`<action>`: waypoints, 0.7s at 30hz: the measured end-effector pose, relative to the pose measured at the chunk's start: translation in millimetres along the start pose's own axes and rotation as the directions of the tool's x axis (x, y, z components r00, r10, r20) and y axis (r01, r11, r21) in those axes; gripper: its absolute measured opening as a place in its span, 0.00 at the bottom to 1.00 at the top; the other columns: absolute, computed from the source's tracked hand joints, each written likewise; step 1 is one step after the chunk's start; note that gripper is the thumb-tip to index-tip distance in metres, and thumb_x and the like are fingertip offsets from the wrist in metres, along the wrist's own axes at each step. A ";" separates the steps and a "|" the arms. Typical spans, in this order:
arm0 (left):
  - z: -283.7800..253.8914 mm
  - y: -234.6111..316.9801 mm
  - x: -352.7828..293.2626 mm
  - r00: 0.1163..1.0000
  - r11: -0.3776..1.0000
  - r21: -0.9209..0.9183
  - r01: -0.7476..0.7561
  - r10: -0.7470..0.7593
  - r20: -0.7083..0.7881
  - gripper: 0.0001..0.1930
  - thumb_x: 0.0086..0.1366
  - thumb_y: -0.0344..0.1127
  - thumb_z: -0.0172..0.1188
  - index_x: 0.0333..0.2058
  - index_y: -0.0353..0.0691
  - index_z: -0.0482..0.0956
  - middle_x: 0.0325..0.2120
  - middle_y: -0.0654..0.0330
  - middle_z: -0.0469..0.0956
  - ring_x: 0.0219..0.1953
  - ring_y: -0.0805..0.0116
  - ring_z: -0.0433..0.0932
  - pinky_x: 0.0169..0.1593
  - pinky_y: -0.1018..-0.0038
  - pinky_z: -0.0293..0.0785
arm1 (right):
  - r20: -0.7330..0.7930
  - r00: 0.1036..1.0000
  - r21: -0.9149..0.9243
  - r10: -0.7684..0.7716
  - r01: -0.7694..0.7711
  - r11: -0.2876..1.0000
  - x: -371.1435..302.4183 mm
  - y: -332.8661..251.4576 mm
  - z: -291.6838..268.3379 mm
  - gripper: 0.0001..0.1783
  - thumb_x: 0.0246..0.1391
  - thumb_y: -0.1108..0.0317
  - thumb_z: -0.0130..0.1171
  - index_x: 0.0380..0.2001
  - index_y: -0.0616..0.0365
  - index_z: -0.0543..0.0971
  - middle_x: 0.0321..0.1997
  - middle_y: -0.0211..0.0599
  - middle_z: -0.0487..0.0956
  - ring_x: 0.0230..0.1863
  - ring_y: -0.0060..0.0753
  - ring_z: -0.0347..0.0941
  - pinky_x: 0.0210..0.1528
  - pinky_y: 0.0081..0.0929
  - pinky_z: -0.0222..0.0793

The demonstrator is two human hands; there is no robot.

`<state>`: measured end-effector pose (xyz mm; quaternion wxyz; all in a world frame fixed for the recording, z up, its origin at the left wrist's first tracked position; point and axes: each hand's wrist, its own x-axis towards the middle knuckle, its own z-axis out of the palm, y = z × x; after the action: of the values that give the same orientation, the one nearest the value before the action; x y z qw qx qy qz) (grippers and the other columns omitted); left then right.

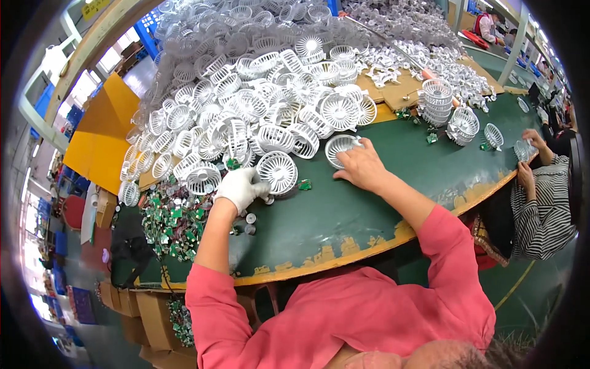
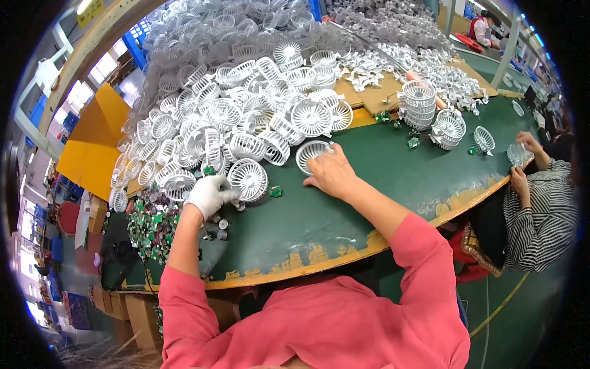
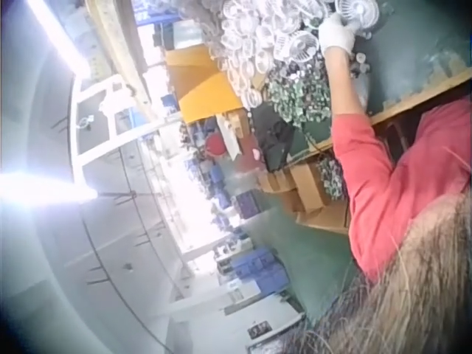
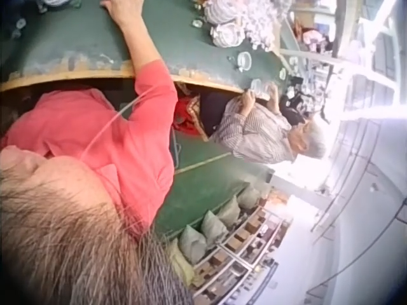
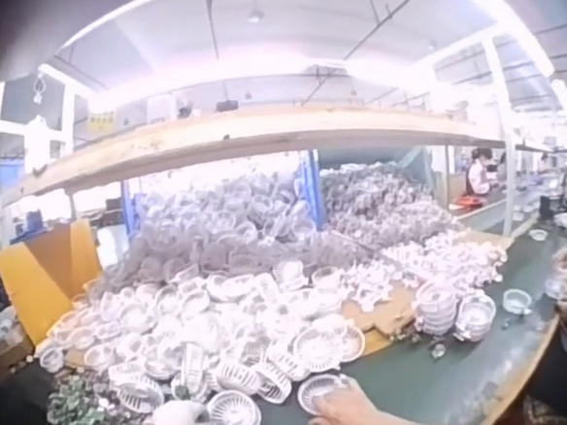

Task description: The person assembles small fans by taking motors with attached circuit boards and pressing them into plastic fan grilles on the workbench.

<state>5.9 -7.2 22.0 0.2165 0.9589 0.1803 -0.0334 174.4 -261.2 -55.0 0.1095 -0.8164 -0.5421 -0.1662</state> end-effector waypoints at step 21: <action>18.6 37.0 -120.4 0.870 0.407 -0.805 -0.432 -0.047 -0.491 0.07 0.63 0.33 0.55 0.34 0.35 0.72 0.25 0.62 0.75 0.26 0.78 0.70 0.29 0.82 0.67 | 0.013 0.958 0.515 -0.288 0.241 0.823 -79.8 -76.3 -77.4 0.21 0.40 0.66 0.66 0.42 0.48 0.76 0.45 0.35 0.73 0.53 0.43 0.67 0.58 0.49 0.60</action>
<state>-92.8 -86.2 37.3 0.6477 0.6886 0.0980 0.3111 63.8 -327.1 -14.9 0.2722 -0.6820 -0.6788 0.0060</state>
